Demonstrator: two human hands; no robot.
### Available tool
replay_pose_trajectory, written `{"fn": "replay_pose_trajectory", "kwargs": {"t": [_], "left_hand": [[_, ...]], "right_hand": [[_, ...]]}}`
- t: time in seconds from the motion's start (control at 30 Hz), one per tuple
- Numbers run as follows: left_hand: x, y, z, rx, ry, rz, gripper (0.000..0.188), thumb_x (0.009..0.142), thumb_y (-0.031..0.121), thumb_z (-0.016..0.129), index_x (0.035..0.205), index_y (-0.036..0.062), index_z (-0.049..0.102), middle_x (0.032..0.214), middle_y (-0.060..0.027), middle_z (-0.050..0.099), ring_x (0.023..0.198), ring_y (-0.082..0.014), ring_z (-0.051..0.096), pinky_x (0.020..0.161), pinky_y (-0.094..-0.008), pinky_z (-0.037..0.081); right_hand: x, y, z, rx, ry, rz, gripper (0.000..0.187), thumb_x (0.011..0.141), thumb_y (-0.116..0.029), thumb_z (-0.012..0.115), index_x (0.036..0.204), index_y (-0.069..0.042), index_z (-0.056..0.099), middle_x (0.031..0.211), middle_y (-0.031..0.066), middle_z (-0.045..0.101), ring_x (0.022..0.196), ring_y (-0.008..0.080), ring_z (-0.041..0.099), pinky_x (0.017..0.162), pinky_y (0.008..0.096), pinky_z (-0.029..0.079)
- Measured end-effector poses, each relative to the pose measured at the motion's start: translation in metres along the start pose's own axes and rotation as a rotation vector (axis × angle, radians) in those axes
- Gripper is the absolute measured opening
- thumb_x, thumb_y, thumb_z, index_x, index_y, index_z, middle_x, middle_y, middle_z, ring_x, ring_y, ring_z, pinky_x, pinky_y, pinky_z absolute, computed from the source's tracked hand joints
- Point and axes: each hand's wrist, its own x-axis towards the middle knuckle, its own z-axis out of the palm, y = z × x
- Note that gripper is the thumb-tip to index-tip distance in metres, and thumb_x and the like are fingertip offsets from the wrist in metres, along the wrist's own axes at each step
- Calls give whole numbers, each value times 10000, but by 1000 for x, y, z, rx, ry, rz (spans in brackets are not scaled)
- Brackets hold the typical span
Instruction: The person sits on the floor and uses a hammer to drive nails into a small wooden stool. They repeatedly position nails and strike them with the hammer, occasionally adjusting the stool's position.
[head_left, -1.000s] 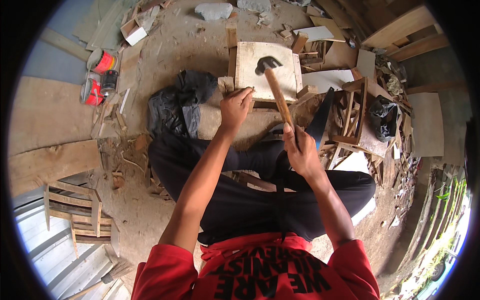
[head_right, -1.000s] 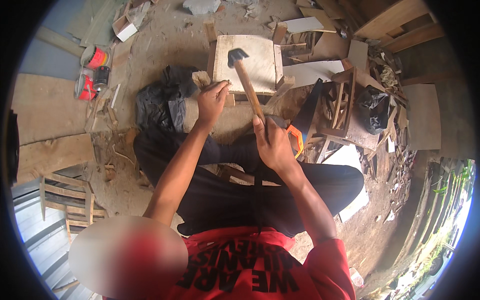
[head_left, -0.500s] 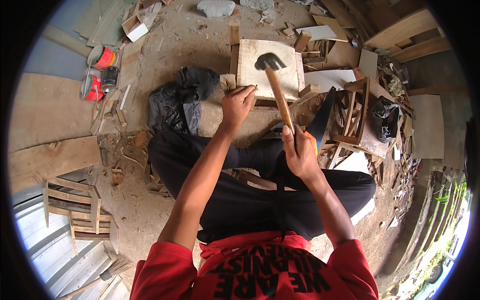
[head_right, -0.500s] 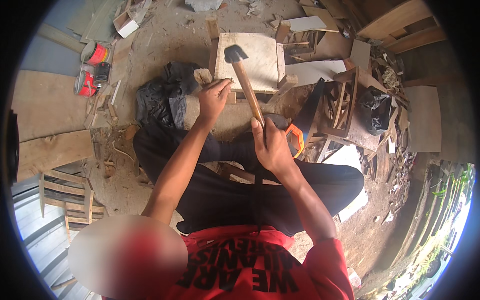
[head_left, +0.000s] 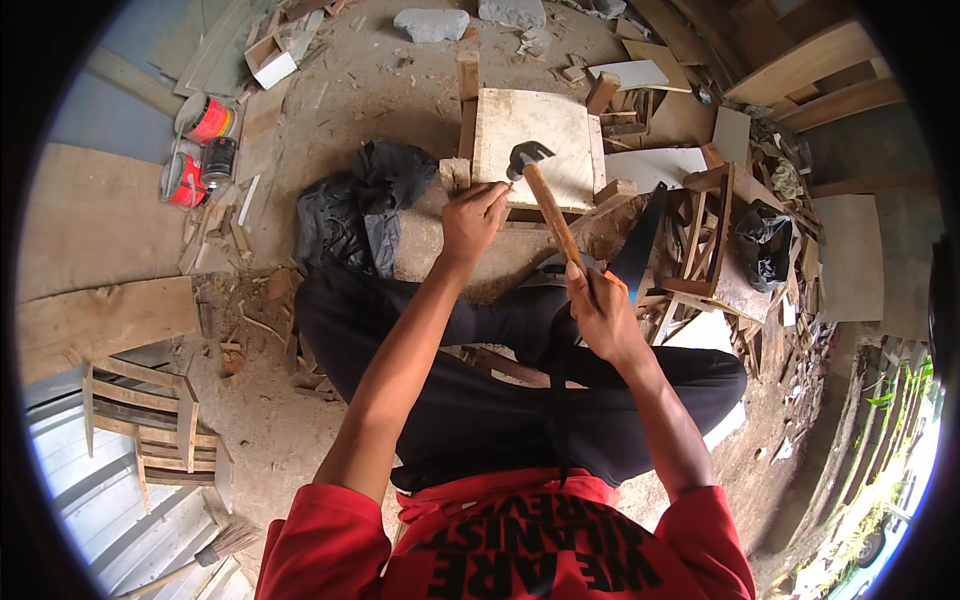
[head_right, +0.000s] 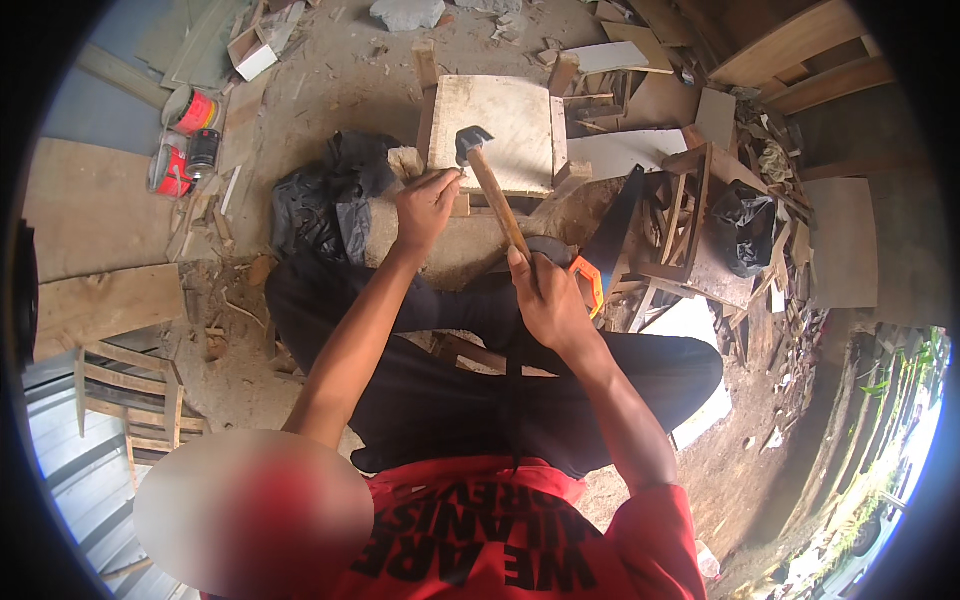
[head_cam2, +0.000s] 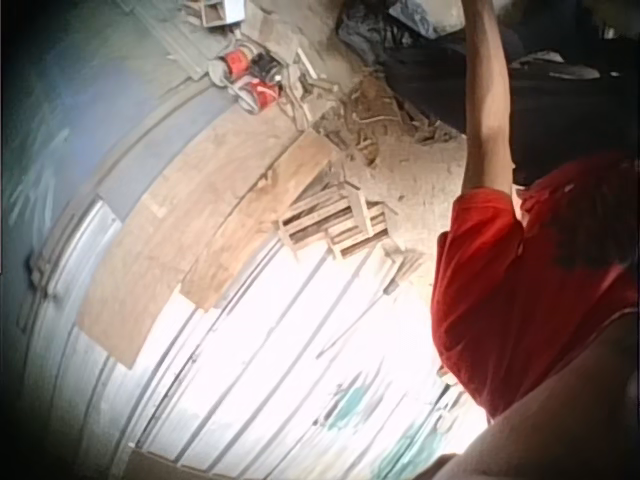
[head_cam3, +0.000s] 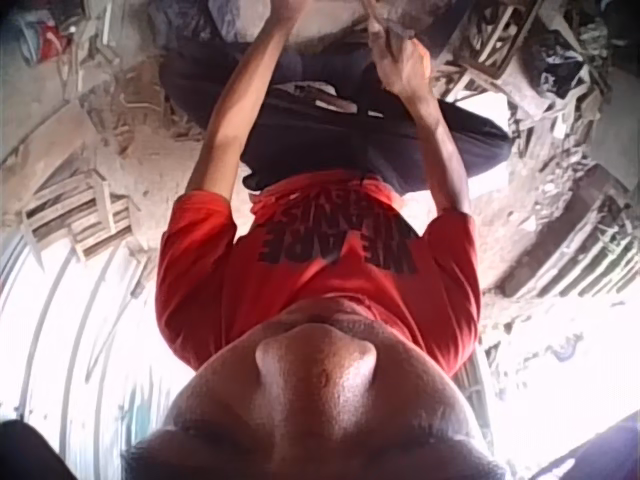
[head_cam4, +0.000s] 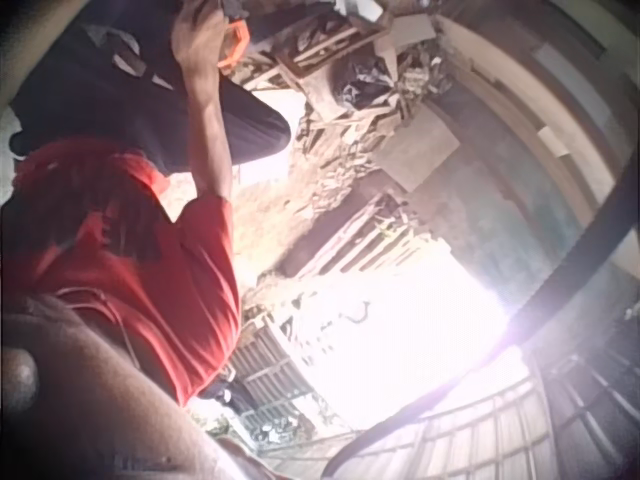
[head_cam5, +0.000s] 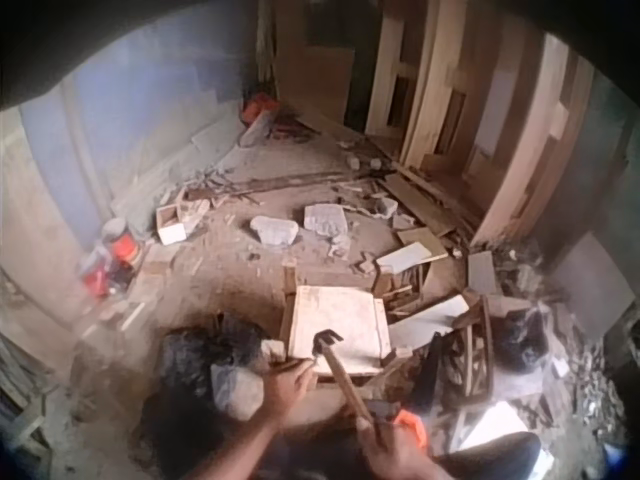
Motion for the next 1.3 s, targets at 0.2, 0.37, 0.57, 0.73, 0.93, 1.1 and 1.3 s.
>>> {"fn": "replay_pose_trajectory", "kwargs": {"t": [0.2, 0.37, 0.57, 0.73, 0.93, 1.1, 1.3], "left_hand": [[2, 1, 1, -14, -1, -23, 117, 882, 65, 694, 986, 24, 730, 920, -99, 738, 783, -241, 717, 679, -313, 558], [4, -1, -3, 18, -1, 7, 122, 879, 77, 702, 985, 27, 732, 918, -96, 737, 787, -247, 716, 683, -316, 557], [1, 2, 0, 20, -23, -25, 119, 876, 87, 712, 977, 27, 730, 910, -97, 736, 789, -253, 715, 687, -322, 555], [2, 1, -2, 13, -1, 9, 119, 881, 100, 711, 973, 26, 728, 898, -102, 734, 771, -250, 712, 674, -321, 550], [3, 0, 0, 8, 6, 1, 117, 884, 145, 706, 963, 64, 735, 896, -88, 739, 775, -269, 712, 663, -336, 560], [5, 1, -2, 4, 16, 3, 131, 878, 95, 699, 989, 39, 738, 916, -107, 743, 780, -252, 724, 678, -327, 563], [0, 2, -1, 5, -21, -38, 142, 872, 75, 708, 998, 15, 733, 930, -117, 742, 790, -235, 723, 689, -310, 560]], "right_hand": [[-7, 0, 11, 61, 87, -89, 460, 1058, -350, 485, 808, 34, 528, 602, 218, 545, 569, 397, 594, 539, 437, 420], [-2, -6, 2, -11, 71, -19, 454, 1058, -350, 485, 809, 26, 532, 580, 212, 526, 556, 399, 584, 535, 450, 409], [-3, -5, 7, 28, 104, -141, 441, 1061, -339, 478, 836, 38, 523, 577, 226, 516, 551, 413, 576, 528, 445, 411], [-3, 4, 8, -21, 101, -135, 422, 1057, -315, 491, 842, 48, 508, 579, 240, 511, 557, 449, 563, 526, 455, 414], [-4, 3, 14, -12, 119, -162, 407, 1052, -295, 507, 840, 53, 506, 576, 249, 503, 557, 466, 549, 518, 464, 412], [-5, -19, 3, 36, 95, -104, 418, 1056, -314, 494, 860, 54, 529, 647, 273, 557, 613, 470, 584, 540, 453, 422], [-3, 6, 17, -72, 71, -110, 420, 1052, -302, 503, 839, 59, 525, 685, 309, 574, 709, 512, 588, 559, 488, 430]]}}
